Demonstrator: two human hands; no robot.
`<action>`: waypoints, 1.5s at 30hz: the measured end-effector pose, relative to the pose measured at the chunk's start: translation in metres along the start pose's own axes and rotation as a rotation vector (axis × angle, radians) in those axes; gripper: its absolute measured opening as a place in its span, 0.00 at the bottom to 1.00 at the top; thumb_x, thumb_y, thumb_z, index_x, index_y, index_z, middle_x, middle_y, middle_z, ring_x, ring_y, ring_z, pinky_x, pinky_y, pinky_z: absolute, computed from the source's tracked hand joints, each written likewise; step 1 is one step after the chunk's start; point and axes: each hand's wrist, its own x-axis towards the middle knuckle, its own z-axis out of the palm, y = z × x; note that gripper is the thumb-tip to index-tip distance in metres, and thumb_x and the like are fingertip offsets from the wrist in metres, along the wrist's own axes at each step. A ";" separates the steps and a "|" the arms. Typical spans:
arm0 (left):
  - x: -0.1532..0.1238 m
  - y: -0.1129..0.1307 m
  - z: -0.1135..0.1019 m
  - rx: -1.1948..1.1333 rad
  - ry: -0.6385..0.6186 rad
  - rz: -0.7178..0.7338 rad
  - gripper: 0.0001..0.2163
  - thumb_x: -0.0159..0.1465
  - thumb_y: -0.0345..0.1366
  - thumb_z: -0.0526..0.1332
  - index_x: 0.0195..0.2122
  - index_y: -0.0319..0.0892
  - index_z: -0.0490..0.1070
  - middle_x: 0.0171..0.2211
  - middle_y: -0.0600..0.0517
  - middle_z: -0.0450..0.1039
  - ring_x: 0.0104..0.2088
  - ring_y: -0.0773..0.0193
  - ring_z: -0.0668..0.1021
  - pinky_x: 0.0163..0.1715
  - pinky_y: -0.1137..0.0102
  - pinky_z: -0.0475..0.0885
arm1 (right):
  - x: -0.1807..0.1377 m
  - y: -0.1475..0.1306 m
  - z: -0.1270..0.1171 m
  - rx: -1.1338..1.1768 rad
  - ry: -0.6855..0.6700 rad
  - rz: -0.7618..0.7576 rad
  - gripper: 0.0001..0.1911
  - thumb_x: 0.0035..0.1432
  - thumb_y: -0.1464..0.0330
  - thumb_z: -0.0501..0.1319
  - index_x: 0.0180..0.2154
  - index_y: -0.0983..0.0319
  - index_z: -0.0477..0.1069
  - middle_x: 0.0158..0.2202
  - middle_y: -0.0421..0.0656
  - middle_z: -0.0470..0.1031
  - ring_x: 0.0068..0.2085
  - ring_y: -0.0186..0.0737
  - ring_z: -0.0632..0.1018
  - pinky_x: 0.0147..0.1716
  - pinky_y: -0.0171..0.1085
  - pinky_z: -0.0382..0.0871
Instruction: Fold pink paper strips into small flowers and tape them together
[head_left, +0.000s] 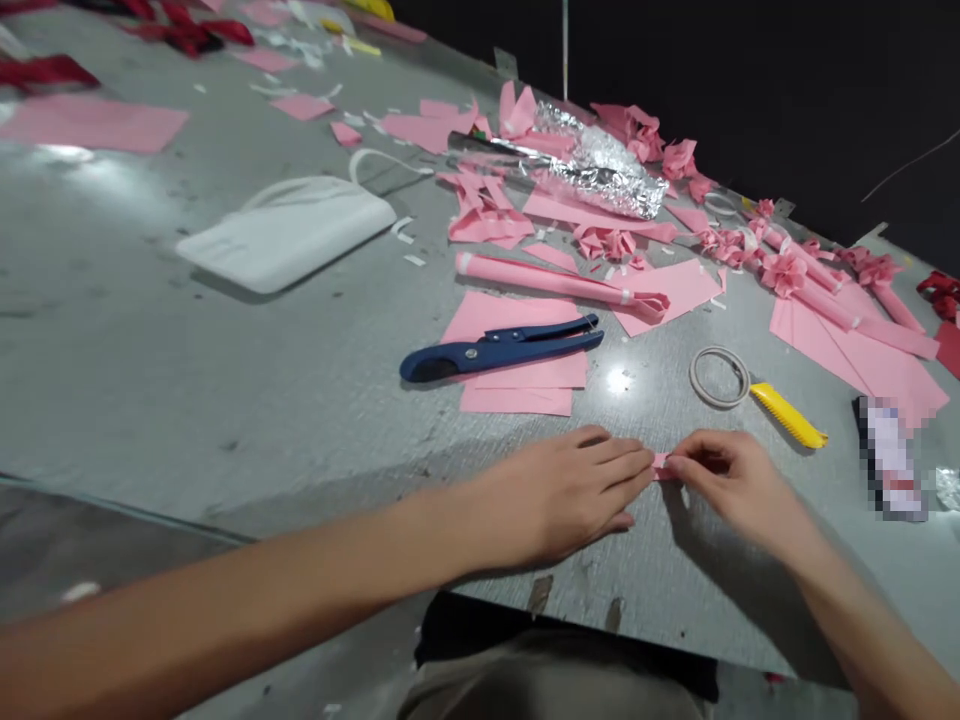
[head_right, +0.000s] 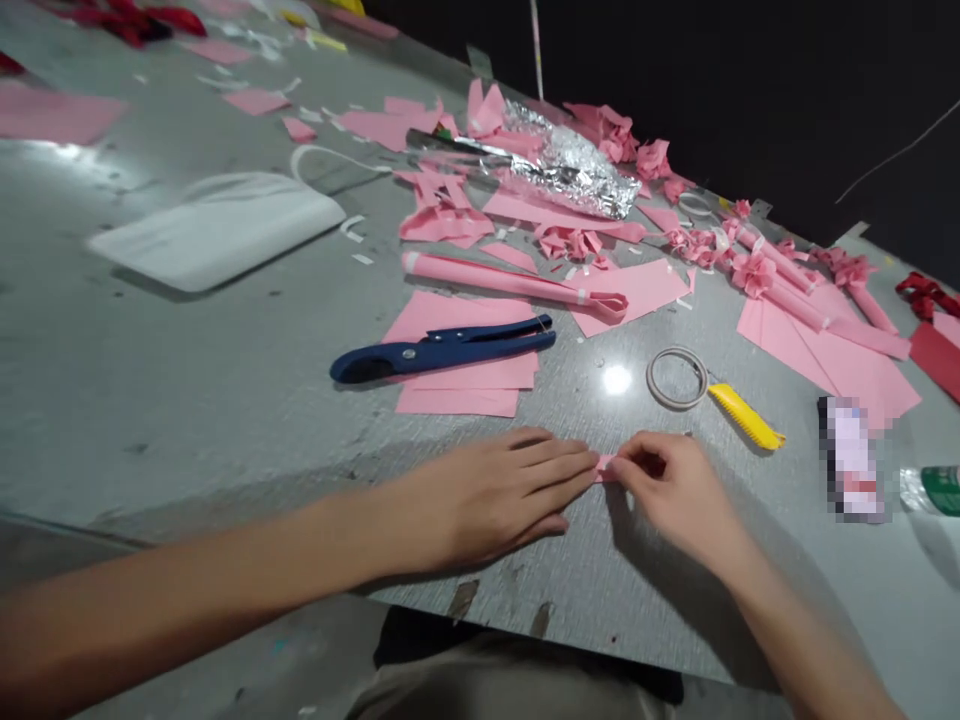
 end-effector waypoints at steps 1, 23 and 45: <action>0.000 0.000 0.000 0.017 0.003 0.003 0.20 0.78 0.43 0.66 0.64 0.35 0.75 0.61 0.40 0.83 0.61 0.51 0.83 0.57 0.60 0.74 | -0.001 0.000 0.000 -0.017 0.003 -0.006 0.12 0.69 0.64 0.64 0.33 0.59 0.81 0.30 0.44 0.83 0.32 0.42 0.78 0.33 0.40 0.68; 0.000 0.006 -0.003 0.208 0.027 0.033 0.23 0.77 0.50 0.67 0.61 0.36 0.80 0.60 0.43 0.84 0.61 0.54 0.81 0.55 0.60 0.75 | -0.012 -0.011 0.015 -0.257 0.118 -0.011 0.13 0.69 0.63 0.62 0.30 0.58 0.75 0.28 0.40 0.75 0.31 0.41 0.71 0.32 0.42 0.60; 0.003 0.007 -0.005 0.095 -0.024 0.001 0.19 0.78 0.46 0.66 0.61 0.37 0.77 0.57 0.41 0.83 0.59 0.51 0.81 0.55 0.59 0.72 | -0.004 -0.003 0.004 -0.384 0.126 -0.017 0.16 0.64 0.67 0.67 0.25 0.57 0.68 0.23 0.39 0.71 0.27 0.41 0.69 0.28 0.40 0.55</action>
